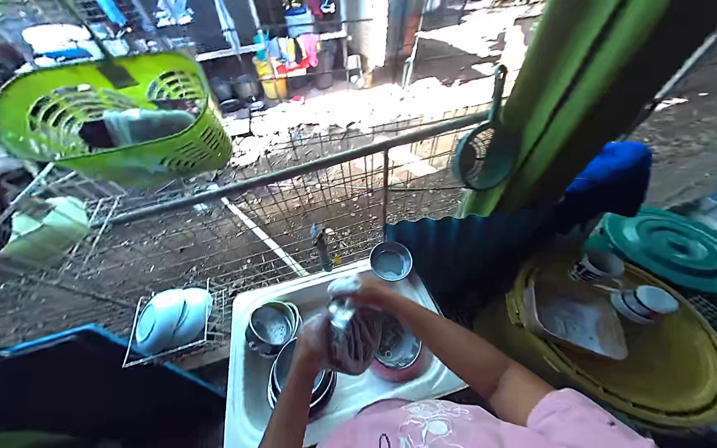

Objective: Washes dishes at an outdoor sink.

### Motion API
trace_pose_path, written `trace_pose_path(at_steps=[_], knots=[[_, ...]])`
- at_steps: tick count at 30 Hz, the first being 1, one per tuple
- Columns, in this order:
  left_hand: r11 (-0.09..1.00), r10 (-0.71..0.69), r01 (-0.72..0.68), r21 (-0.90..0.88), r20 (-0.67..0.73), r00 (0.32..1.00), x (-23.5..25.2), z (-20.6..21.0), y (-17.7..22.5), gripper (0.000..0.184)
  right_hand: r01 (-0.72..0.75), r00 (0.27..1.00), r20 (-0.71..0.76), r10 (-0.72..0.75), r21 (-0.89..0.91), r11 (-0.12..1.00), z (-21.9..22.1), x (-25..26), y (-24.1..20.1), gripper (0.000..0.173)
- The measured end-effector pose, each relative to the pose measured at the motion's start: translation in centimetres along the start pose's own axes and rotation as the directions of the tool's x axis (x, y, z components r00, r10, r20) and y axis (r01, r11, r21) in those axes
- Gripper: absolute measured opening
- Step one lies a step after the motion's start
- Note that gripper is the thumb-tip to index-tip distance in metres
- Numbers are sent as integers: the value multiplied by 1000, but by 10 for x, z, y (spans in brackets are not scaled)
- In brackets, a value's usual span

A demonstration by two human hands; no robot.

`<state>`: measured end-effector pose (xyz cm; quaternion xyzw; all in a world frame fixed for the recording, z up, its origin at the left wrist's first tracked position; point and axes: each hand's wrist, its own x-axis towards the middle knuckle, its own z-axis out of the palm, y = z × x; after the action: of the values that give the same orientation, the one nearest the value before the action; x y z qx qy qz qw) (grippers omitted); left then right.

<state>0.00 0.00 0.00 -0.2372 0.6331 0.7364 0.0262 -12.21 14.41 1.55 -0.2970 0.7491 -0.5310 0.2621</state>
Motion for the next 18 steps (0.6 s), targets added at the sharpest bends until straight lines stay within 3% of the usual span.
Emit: trace_pose_path(at_steps=[2,4,7,9,11,12,14,18], knots=[[929,-121,78,-361,-98,988,-5,-6,1,47,-192,962,-138,236,271,943,0,-13,16,40],[800,-176,17,-600,-208,962,-1,-9,-4,48,-129,916,-331,228,294,947,27,-26,35,52],[675,-187,-126,-727,-334,924,12,-8,-14,52,87,890,-444,-108,-68,994,81,-42,41,61],[693,-162,-160,-703,-368,915,17,-4,-15,52,229,857,-345,-383,-410,883,98,-39,37,46],[784,-107,-134,-606,-346,932,12,3,-15,46,321,852,-192,-487,-543,776,99,-29,27,39],[830,-85,-96,-550,-295,952,7,8,-16,41,328,877,-137,-461,-531,781,93,-23,16,42],[876,-102,-4,-482,-194,976,-2,17,-18,33,183,957,-136,-255,-399,899,68,-10,0,46],[878,-134,4,-479,-237,962,-2,12,-16,47,-118,948,-315,40,-235,965,30,-3,48,52]])
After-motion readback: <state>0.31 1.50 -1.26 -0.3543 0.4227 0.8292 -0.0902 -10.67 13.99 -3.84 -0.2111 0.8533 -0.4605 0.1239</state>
